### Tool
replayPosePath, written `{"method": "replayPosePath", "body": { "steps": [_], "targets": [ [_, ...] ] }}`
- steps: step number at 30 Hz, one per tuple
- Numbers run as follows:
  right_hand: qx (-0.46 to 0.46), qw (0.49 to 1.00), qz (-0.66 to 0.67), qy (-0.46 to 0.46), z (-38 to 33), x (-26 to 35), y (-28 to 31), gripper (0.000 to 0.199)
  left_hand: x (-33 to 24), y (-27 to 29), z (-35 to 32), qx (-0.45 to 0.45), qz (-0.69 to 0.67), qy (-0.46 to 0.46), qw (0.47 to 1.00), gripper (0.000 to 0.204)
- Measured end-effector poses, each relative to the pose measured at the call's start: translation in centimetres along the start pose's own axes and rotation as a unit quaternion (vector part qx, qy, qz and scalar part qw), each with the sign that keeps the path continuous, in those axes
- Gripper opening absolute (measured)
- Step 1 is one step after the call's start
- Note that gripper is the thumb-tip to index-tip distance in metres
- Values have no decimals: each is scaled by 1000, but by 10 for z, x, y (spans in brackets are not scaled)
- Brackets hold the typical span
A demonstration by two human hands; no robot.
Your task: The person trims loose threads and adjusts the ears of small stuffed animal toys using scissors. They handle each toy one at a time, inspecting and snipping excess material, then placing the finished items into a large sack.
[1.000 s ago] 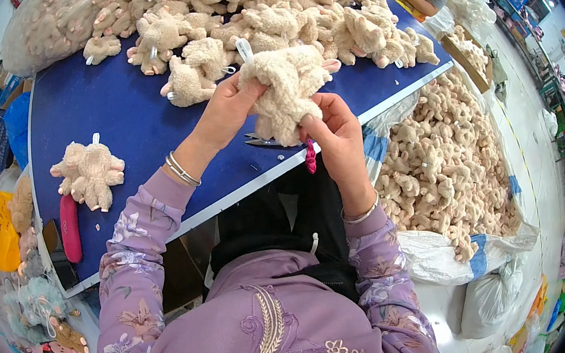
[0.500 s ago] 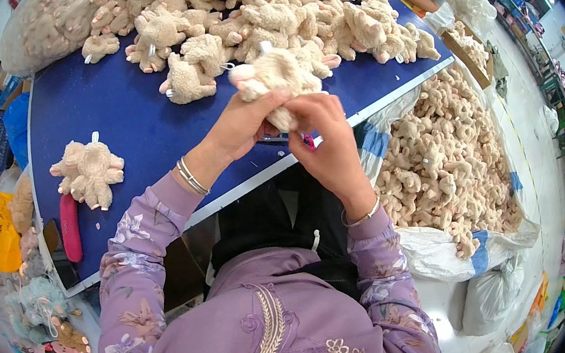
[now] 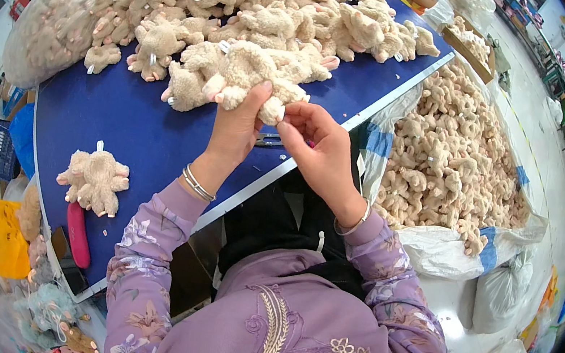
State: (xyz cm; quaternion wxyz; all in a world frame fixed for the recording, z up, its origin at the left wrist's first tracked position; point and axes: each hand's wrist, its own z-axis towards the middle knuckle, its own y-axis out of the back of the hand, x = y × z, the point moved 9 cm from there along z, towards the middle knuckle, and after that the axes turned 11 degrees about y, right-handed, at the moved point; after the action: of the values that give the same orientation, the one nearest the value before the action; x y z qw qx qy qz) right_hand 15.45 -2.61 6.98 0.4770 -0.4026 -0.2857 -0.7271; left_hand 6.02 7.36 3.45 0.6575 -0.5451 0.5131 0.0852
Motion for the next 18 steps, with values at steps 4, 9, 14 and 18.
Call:
{"method": "replayPosePath", "body": {
  "steps": [4,9,14,18],
  "targets": [
    [-14,979,154,-133,-3,-27,2,22,-7,-7,-8,24,75,-68,995,31],
    [-8,938,255,-233,-10,-50,-1,21,-7,-10,-11,37,134,-112,984,28],
    [7,989,94,-112,-2,-36,3,17,0,-3,-11,-12,166,-122,978,29],
    [16,975,-190,117,2,12,0,22,23,8,-3,-25,95,-31,995,28]
  ]
}}
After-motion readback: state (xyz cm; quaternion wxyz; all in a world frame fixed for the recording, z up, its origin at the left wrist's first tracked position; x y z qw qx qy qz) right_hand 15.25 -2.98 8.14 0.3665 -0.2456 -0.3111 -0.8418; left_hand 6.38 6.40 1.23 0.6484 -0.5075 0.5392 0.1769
